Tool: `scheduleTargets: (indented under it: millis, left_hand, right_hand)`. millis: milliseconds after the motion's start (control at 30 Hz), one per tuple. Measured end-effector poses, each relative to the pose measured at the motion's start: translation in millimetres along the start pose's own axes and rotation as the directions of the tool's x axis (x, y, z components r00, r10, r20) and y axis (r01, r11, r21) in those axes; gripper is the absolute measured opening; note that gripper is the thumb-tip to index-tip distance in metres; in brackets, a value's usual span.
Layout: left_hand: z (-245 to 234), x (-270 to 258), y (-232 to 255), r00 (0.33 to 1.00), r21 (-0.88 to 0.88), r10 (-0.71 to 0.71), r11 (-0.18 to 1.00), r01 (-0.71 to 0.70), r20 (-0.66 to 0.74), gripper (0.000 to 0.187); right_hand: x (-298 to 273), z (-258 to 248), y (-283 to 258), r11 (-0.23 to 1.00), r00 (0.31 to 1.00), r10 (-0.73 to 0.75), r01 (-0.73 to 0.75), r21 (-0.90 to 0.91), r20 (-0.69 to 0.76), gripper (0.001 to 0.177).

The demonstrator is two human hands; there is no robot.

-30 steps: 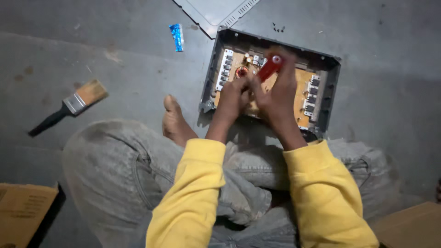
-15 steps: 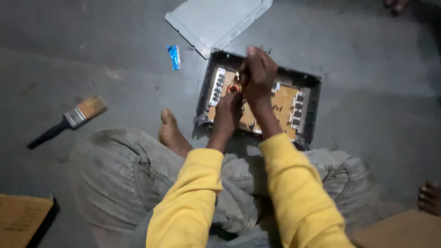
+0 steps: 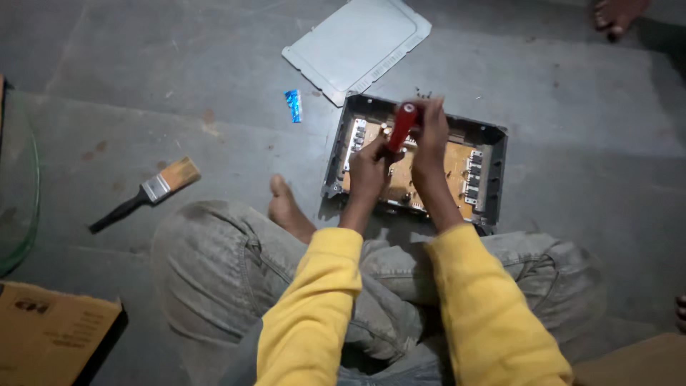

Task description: The person walks through a cluttered room and sits on the floor to work on an electronic device. They use a screwdriver to remove screws from the casing and then from the internal circuit board.

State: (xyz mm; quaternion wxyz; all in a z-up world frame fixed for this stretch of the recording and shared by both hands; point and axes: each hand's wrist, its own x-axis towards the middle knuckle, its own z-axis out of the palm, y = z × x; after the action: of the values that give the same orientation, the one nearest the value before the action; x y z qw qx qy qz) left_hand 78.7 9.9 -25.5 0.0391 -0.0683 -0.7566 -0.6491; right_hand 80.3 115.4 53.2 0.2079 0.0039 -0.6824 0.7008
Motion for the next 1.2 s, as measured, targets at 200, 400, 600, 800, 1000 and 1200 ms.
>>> scheduleTargets:
  millis: [200,400,600,800,1000,1200]
  left_hand:
    - [8.3,-0.8,-2.6,0.979,0.122,0.198,0.974,-0.191,-0.044,0.017]
    - [-0.5,2.2,-15.2,0.991,-0.012,0.024,1.000,-0.023,0.128,0.058]
    - [-1.1,4.4,-19.7,0.989,0.148,0.052,0.986,-0.073,0.141,0.062]
    - [-2.8,8.3,-17.6,0.972,-0.007,-0.081,0.996,0.085,0.222,0.068]
    - [-2.4,1.7,-8.3,0.991,0.348,0.056,0.933,-0.095,0.118,0.076]
    - [1.3,2.0,-14.4,0.998,0.351,0.058,0.935,-0.051,-0.009,0.061]
  right_hand:
    - [-39.3,-18.6,4.4,0.870,0.991,-0.121,0.134,-0.474,0.059,0.048]
    - [-36.8,-23.5,16.1,0.905,0.987,-0.128,0.158,-0.395,0.100,0.047]
    - [-39.4,-22.8,34.2,0.815,0.989,-0.076,0.136,-0.563,0.129,0.040]
    - [-34.1,-26.2,49.7,0.815,0.997,-0.014,0.056,-0.576,0.078,0.029]
    - [-34.3,-27.9,62.4,0.940,0.991,0.126,-0.106,-0.323,0.042,0.030]
    - [-31.6,-29.1,77.2,0.940,0.989,0.140,-0.120,-0.318,0.041,0.032]
